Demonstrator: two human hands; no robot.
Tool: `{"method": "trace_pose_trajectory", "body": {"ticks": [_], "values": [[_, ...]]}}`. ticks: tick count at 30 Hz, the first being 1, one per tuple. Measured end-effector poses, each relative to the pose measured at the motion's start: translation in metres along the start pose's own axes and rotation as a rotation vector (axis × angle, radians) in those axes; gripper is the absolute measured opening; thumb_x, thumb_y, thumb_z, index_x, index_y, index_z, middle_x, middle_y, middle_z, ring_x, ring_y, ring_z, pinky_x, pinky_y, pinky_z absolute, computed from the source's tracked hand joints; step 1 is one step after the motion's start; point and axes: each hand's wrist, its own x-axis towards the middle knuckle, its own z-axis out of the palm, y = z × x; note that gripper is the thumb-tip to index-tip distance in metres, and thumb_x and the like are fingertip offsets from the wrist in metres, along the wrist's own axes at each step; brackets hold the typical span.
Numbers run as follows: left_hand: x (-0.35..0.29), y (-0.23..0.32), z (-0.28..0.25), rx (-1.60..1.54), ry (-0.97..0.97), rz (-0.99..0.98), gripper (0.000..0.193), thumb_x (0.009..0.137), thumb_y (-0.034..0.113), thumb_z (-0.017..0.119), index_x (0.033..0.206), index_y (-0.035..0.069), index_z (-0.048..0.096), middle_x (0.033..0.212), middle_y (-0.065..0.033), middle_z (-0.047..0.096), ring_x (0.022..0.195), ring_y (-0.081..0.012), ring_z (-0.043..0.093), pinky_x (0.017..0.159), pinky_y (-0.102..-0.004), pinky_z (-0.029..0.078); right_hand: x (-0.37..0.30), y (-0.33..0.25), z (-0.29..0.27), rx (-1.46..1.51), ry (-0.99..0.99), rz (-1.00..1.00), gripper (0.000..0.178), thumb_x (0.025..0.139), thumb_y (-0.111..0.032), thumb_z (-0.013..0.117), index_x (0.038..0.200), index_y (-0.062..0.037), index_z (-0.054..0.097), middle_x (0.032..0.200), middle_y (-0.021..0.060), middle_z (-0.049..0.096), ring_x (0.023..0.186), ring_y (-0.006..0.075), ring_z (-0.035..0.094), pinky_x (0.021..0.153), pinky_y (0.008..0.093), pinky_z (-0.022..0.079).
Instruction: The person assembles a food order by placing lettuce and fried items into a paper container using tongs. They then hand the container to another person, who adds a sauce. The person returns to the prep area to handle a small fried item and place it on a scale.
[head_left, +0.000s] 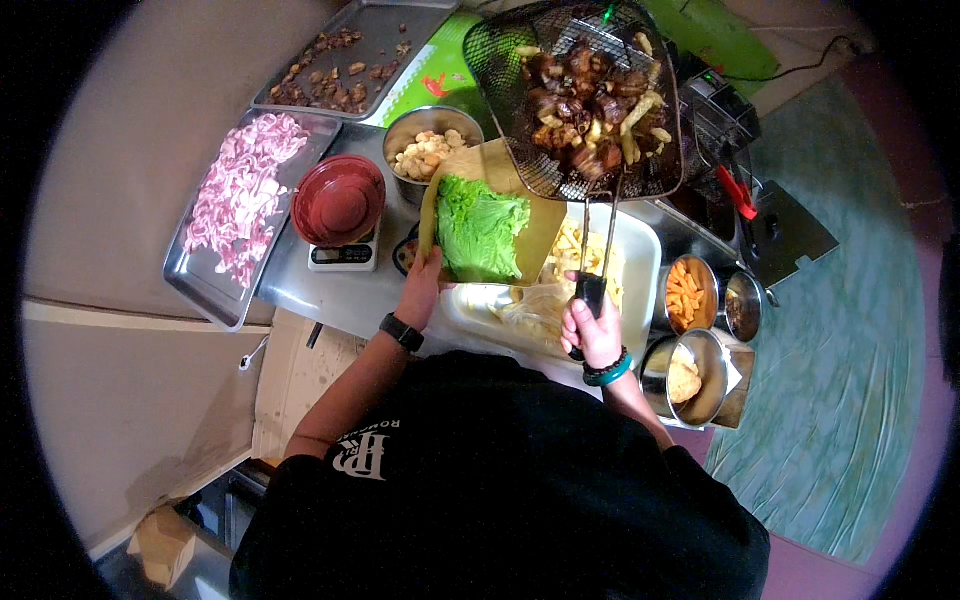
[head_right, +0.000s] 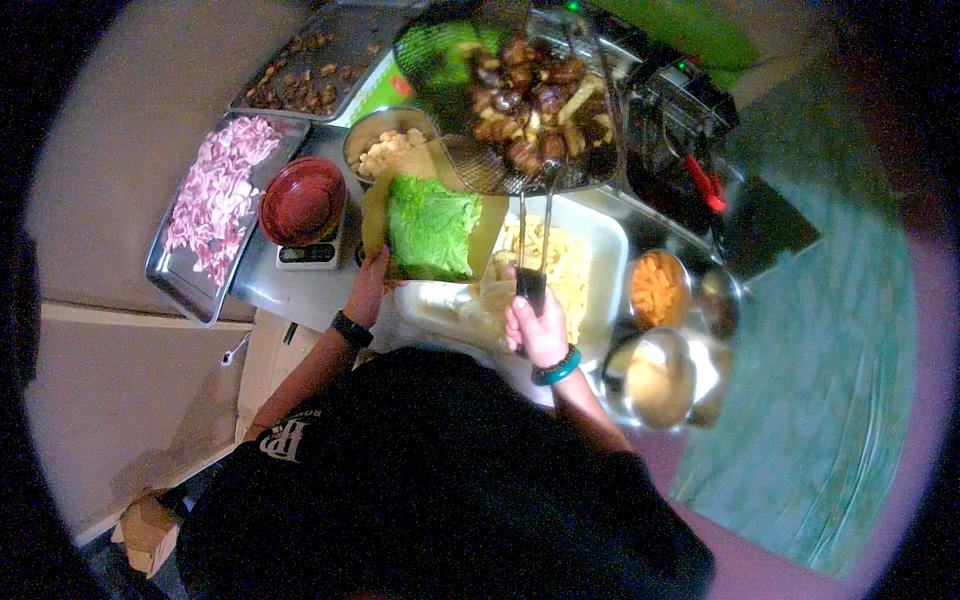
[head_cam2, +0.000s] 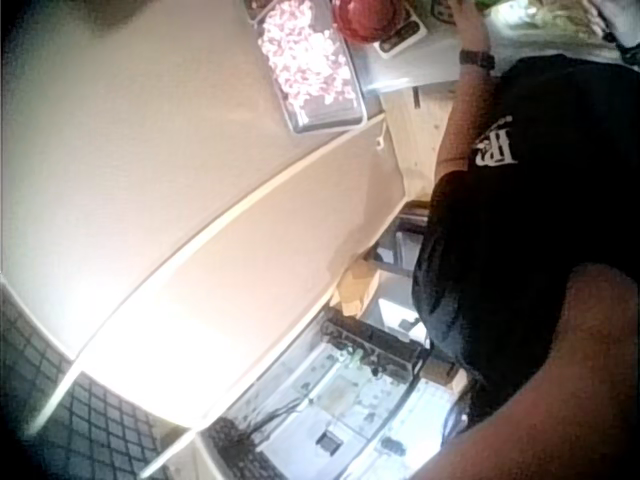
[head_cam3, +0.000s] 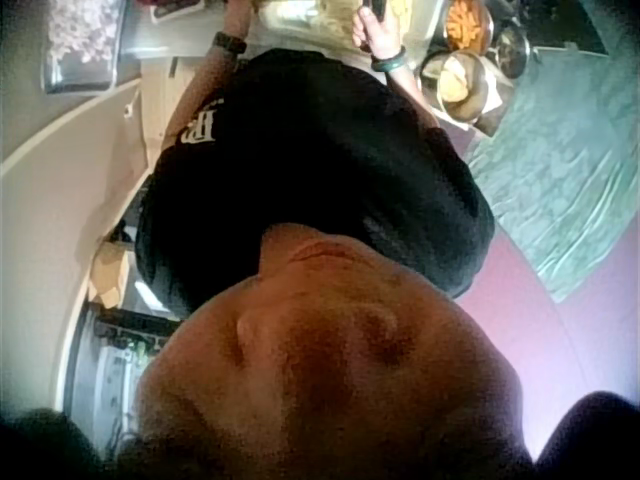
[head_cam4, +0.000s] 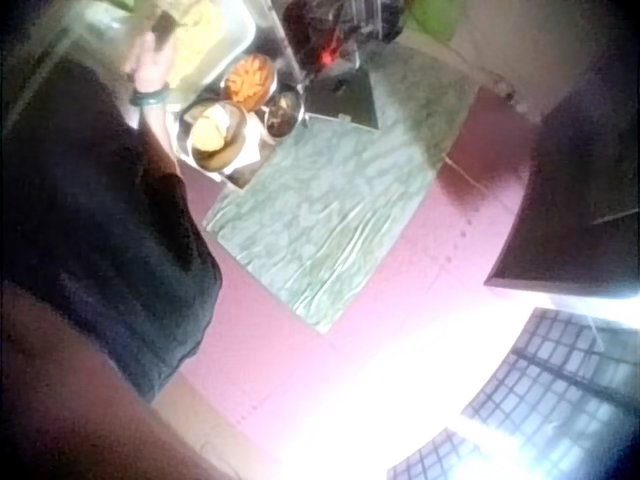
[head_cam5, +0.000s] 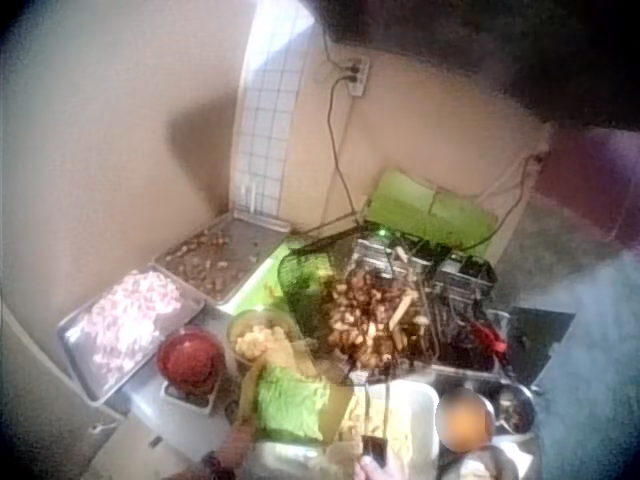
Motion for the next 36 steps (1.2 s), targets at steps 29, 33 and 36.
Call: {"method": "trace_pose_trajectory", "body": {"ticks": [29,33,36], "values": [[0.005,-0.006,-0.014,-0.165,-0.054,-0.039,0.057,0.085,0.047,0.034,0.119,0.001,0.035,0.107,-0.0091,0.049,0.088,-0.0181,0.055,0.066,-0.0278,0.05,0.017,0.083,-0.024,-0.995,0.198,-0.395,0.039,0.073,-0.007,0.051,0.111,-0.0024,0.043,0.091,0.0225,0.055,0.079,0.0362,0.056,0.07,0.0374,0.045],[-0.001,-0.003,-0.012,0.074,-0.124,0.257,0.056,0.085,0.046,0.034,0.118,0.001,0.035,0.106,-0.0084,0.051,0.089,-0.0186,0.055,0.067,-0.0285,0.05,0.015,0.084,-0.025,-1.004,0.175,-0.393,0.041,0.071,-0.005,0.053,0.111,-0.0032,0.042,0.093,0.0219,0.055,0.079,0.0361,0.056,0.07,0.0375,0.046],[0.004,-0.004,-0.012,-0.325,-0.087,0.016,0.055,0.086,0.046,0.034,0.118,0.001,0.035,0.107,-0.0093,0.05,0.091,-0.0196,0.054,0.068,-0.0299,0.05,0.015,0.085,-0.026,-1.024,0.163,-0.424,0.043,0.069,-0.004,0.053,0.11,-0.0036,0.042,0.093,0.0216,0.055,0.079,0.036,0.056,0.069,0.0377,0.046]]}}
